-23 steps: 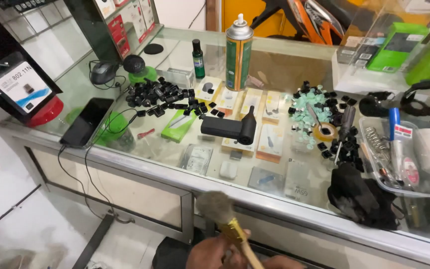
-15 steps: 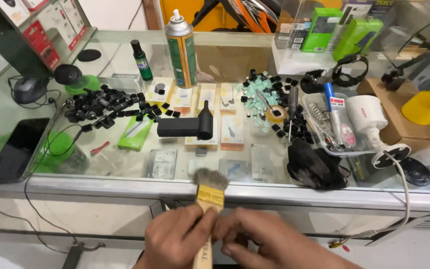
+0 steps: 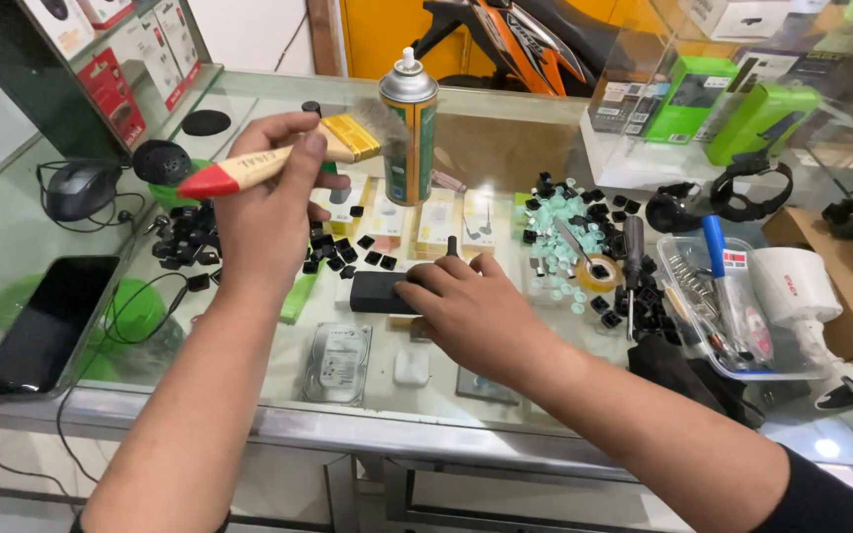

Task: Cleaning individual mechanical keyboard keys using a paintbrush.

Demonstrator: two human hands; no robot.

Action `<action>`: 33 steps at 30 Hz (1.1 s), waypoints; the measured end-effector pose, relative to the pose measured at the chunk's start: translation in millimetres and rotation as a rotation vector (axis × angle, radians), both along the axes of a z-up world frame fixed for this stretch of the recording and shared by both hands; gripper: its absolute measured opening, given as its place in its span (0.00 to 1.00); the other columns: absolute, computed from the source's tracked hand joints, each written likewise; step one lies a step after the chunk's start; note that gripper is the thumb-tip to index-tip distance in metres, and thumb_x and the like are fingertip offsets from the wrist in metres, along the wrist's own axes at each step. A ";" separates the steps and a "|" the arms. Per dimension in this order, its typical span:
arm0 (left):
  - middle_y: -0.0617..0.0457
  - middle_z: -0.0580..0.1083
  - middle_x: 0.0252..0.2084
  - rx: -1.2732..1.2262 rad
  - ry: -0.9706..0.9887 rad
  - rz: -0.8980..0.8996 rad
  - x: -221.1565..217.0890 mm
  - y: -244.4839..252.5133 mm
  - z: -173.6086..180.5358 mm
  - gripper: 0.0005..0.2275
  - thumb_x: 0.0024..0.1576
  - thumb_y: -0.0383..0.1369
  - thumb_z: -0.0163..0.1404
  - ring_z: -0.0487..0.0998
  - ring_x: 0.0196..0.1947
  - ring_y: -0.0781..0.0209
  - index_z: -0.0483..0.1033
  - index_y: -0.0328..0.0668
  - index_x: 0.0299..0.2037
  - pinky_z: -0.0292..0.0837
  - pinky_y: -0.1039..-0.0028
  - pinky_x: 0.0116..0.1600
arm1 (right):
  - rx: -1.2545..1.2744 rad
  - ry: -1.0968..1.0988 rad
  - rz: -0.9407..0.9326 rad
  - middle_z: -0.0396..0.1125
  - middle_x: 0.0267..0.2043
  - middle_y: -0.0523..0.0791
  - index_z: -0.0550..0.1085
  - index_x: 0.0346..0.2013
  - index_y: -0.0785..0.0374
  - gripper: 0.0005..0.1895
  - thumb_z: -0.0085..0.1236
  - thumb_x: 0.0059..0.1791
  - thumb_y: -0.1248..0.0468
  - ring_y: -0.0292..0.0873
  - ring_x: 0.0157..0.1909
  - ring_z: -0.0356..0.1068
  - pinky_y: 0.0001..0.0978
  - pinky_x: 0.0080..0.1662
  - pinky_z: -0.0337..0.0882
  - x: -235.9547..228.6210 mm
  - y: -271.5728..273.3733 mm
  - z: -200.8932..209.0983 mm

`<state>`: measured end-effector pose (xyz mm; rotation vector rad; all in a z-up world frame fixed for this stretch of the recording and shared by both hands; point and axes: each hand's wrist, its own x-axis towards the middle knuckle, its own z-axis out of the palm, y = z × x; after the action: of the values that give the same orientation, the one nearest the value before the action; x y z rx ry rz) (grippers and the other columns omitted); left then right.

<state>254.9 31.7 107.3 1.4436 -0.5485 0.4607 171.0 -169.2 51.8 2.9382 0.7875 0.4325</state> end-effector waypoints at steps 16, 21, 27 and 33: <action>0.41 0.71 0.52 0.197 0.022 -0.168 30.0 -43.2 -45.7 0.15 0.65 0.27 0.52 0.84 0.37 0.52 0.73 0.34 0.61 0.79 0.76 0.32 | 0.160 0.112 -0.440 0.74 0.52 0.51 0.75 0.58 0.56 0.27 0.53 0.47 0.79 0.55 0.56 0.74 0.45 0.48 0.76 17.2 -132.6 23.0; 0.44 0.74 0.47 0.237 -0.065 -0.187 38.8 -43.5 -57.9 0.14 0.63 0.27 0.55 0.83 0.33 0.56 0.77 0.36 0.59 0.78 0.76 0.30 | -0.079 0.271 -0.630 0.74 0.52 0.47 0.78 0.54 0.48 0.21 0.64 0.46 0.66 0.51 0.56 0.74 0.44 0.49 0.77 29.3 -170.4 27.3; 0.42 0.76 0.45 0.295 -0.087 -0.243 38.3 -47.9 -61.6 0.13 0.61 0.28 0.56 0.83 0.30 0.57 0.78 0.35 0.56 0.78 0.76 0.29 | -0.018 0.270 -0.621 0.73 0.52 0.51 0.78 0.51 0.58 0.18 0.62 0.46 0.71 0.53 0.51 0.76 0.44 0.49 0.78 46.4 -187.8 11.0; 0.41 0.75 0.45 0.306 -0.080 -0.263 39.1 -48.1 -59.5 0.14 0.61 0.28 0.56 0.82 0.31 0.58 0.78 0.32 0.56 0.78 0.74 0.31 | 0.158 0.200 -0.592 0.69 0.54 0.53 0.75 0.50 0.60 0.17 0.54 0.48 0.76 0.61 0.52 0.74 0.52 0.52 0.75 28.8 -181.9 42.8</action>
<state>294.0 -16.4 47.7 1.6189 -0.8903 0.2311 199.8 -351.1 94.5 3.1867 -0.1366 0.1574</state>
